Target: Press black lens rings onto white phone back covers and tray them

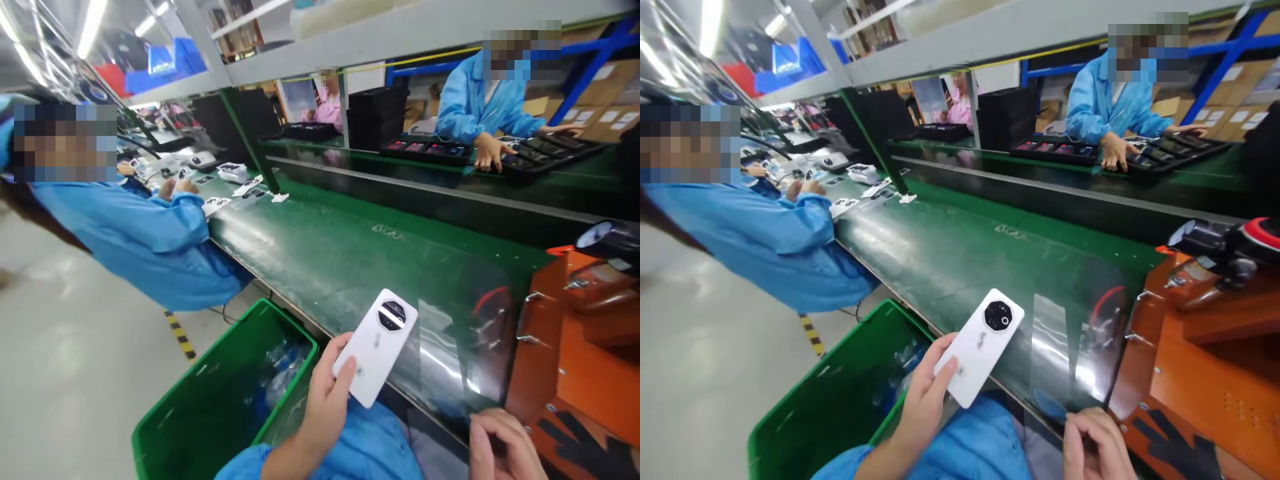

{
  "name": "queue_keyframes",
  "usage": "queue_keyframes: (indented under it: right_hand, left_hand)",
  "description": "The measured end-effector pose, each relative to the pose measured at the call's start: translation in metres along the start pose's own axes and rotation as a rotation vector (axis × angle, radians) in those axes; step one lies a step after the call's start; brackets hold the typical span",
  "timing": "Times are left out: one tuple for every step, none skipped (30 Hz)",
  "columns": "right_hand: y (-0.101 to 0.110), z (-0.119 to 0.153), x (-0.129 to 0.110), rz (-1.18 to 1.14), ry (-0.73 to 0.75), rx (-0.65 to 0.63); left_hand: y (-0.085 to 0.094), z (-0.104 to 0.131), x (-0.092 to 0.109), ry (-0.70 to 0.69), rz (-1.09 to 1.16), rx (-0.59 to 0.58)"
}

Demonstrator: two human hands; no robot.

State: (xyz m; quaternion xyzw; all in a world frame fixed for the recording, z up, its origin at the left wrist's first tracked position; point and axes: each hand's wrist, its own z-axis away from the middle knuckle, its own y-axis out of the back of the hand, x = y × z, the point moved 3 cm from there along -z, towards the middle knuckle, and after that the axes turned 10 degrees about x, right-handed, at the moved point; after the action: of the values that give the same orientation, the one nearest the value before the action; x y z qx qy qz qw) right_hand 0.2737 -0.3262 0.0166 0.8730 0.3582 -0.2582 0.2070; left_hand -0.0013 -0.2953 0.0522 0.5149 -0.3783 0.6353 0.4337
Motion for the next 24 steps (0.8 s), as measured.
queue_keyframes:
  right_hand:
    - [0.000, 0.001, 0.001, -0.003, -0.023, 0.011]
    - [0.000, 0.002, 0.002, -0.001, -0.049, 0.015]
    - [-0.001, 0.003, 0.001, -0.002, -0.065, 0.008]
    - [-0.002, 0.004, 0.000, 0.000, -0.074, 0.007]
    - [-0.002, 0.004, -0.002, 0.005, -0.082, 0.009]
    - [-0.003, 0.004, -0.004, 0.009, -0.088, 0.009]
    - [-0.004, 0.003, -0.006, 0.011, -0.092, 0.009]
    - [-0.005, 0.001, -0.009, 0.011, -0.095, 0.009]
    - [-0.006, 0.000, -0.011, 0.007, -0.099, 0.007]
    - [-0.007, -0.002, -0.012, 0.003, -0.103, 0.003]
    - [-0.008, -0.003, -0.014, -0.001, -0.104, -0.001]
    - [-0.009, -0.004, -0.015, -0.002, -0.107, -0.007]
    - [-0.009, -0.005, -0.016, 0.000, -0.110, -0.011]
    - [-0.009, -0.005, -0.016, 0.003, -0.114, -0.014]
    - [-0.010, -0.005, -0.016, 0.007, -0.119, -0.018]
    - [-0.010, -0.005, -0.016, 0.010, -0.125, -0.023]
    - [-0.010, -0.005, -0.016, 0.013, -0.133, -0.028]
    - [-0.010, -0.004, -0.015, 0.014, -0.141, -0.033]
    - [-0.010, -0.004, -0.015, 0.014, -0.148, -0.037]
    - [-0.010, -0.004, -0.014, 0.013, -0.155, -0.041]
    - [-0.010, -0.003, -0.014, 0.014, -0.158, -0.043]
    - [-0.010, -0.003, -0.014, 0.016, -0.160, -0.045]
    - [-0.011, -0.003, -0.015, 0.020, -0.162, -0.047]
    - [-0.011, -0.004, -0.015, 0.024, -0.167, -0.050]
  left_hand:
    - [0.000, -0.002, -0.009, 0.029, 0.014, -0.016]
    - [-0.002, -0.003, -0.017, 0.063, 0.024, -0.038]
    - [-0.003, -0.002, -0.024, 0.098, 0.026, -0.067]
    - [-0.005, 0.001, -0.031, 0.129, 0.022, -0.100]
    - [-0.007, 0.004, -0.035, 0.150, 0.012, -0.133]
    - [-0.007, 0.008, -0.039, 0.157, 0.001, -0.166]
    - [-0.007, 0.011, -0.042, 0.151, -0.016, -0.194]
    - [-0.006, 0.014, -0.044, 0.132, -0.043, -0.221]
    - [-0.004, 0.016, -0.045, 0.103, -0.081, -0.247]
    - [-0.002, 0.017, -0.047, 0.069, -0.132, -0.269]
    - [0.000, 0.017, -0.048, 0.039, -0.193, -0.292]
    - [0.001, 0.016, -0.050, 0.012, -0.256, -0.318]
    - [0.002, 0.015, -0.052, -0.011, -0.313, -0.348]
    - [0.002, 0.015, -0.053, -0.033, -0.358, -0.379]
    - [0.001, 0.014, -0.053, -0.058, -0.393, -0.410]
    - [0.001, 0.014, -0.054, -0.087, -0.422, -0.438]
    - [0.000, 0.013, -0.054, -0.119, -0.448, -0.467]
    - [0.001, 0.012, -0.053, -0.153, -0.477, -0.493]
    - [0.002, 0.011, -0.053, -0.187, -0.508, -0.519]
    - [0.005, 0.008, -0.052, -0.227, -0.544, -0.532]
    - [0.008, 0.003, -0.051, -0.282, -0.586, -0.525]
    - [0.013, -0.003, -0.049, -0.359, -0.631, -0.488]
    - [0.018, -0.010, -0.047, -0.464, -0.672, -0.427]
    - [0.023, -0.018, -0.044, -0.594, -0.704, -0.350]
